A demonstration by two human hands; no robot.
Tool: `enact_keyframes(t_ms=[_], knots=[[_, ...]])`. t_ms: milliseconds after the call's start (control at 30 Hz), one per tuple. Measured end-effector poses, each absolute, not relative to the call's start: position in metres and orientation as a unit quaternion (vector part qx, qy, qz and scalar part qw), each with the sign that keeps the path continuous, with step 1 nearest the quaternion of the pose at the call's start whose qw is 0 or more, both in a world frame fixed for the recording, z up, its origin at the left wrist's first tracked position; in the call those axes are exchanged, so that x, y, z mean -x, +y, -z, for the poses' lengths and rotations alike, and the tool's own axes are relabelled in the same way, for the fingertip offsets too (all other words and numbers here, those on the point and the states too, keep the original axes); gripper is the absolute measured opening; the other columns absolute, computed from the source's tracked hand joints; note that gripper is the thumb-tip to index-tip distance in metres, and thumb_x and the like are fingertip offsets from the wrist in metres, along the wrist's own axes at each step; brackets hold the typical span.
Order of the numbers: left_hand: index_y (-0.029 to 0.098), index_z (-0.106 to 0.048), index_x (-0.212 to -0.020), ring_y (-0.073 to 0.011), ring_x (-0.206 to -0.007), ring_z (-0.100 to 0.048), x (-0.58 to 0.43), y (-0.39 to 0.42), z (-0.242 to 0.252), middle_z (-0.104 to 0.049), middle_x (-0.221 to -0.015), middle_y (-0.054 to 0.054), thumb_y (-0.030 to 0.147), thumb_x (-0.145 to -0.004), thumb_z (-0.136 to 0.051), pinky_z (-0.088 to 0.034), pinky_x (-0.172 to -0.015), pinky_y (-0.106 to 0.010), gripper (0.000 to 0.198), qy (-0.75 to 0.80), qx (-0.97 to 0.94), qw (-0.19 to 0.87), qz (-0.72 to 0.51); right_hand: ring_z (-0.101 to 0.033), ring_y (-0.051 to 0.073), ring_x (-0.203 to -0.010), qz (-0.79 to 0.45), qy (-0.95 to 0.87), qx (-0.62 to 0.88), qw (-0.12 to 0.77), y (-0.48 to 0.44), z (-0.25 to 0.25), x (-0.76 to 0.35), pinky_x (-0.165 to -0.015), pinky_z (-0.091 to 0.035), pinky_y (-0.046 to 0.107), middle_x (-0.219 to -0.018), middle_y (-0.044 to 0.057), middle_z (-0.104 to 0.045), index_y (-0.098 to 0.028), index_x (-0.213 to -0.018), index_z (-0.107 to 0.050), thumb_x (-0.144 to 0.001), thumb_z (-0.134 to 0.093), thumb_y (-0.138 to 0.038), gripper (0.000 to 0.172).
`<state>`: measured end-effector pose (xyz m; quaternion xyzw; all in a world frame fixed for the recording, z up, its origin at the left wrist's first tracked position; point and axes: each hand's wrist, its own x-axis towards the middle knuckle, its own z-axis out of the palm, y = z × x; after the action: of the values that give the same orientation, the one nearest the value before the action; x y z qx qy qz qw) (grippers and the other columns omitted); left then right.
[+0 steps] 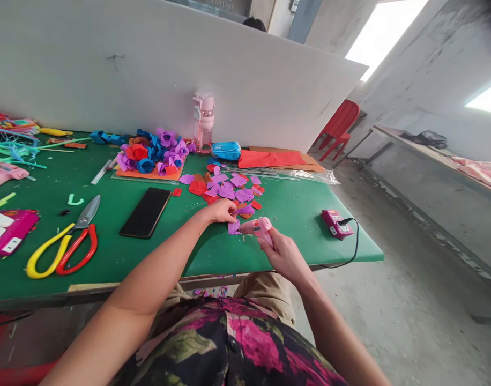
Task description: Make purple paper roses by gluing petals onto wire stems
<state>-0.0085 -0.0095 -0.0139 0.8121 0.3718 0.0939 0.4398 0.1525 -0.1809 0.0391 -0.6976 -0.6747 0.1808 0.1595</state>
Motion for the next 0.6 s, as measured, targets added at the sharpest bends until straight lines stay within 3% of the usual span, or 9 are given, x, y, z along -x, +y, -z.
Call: enact_keyframes(t_ms=[200, 600], knots=[[0.016, -0.051, -0.053, -0.0112, -0.054, -0.043, 0.0086, -0.0102, 0.0126, -0.049, -0.05, 0.004, 0.024, -0.054, -0.064, -0.027, -0.05, -0.023, 0.016, 0.37, -0.814, 0.437, -0.096, -0.058, 0.019, -0.073, -0.182, -0.679, 0.696, 0.148, -0.1794, -0.0376, -0.1518, -0.059, -0.032, 0.024, -0.087, 0.007, -0.067, -0.019, -0.103, -0.054, -0.089, -0.038, -0.033, 0.025], [0.015, -0.053, -0.055, -0.0103, -0.051, -0.041, 0.009, -0.011, 0.0119, -0.048, -0.049, 0.004, 0.023, -0.054, -0.063, -0.026, -0.048, -0.023, 0.012, 0.371, -0.81, 0.445, -0.094, -0.056, 0.018, -0.067, -0.186, -0.685, 0.689, 0.15, -0.1798, -0.0403, -0.1461, -0.058, -0.033, 0.024, -0.081, 0.006, -0.065, -0.018, -0.096, -0.054, -0.088, -0.04, -0.032, 0.021]])
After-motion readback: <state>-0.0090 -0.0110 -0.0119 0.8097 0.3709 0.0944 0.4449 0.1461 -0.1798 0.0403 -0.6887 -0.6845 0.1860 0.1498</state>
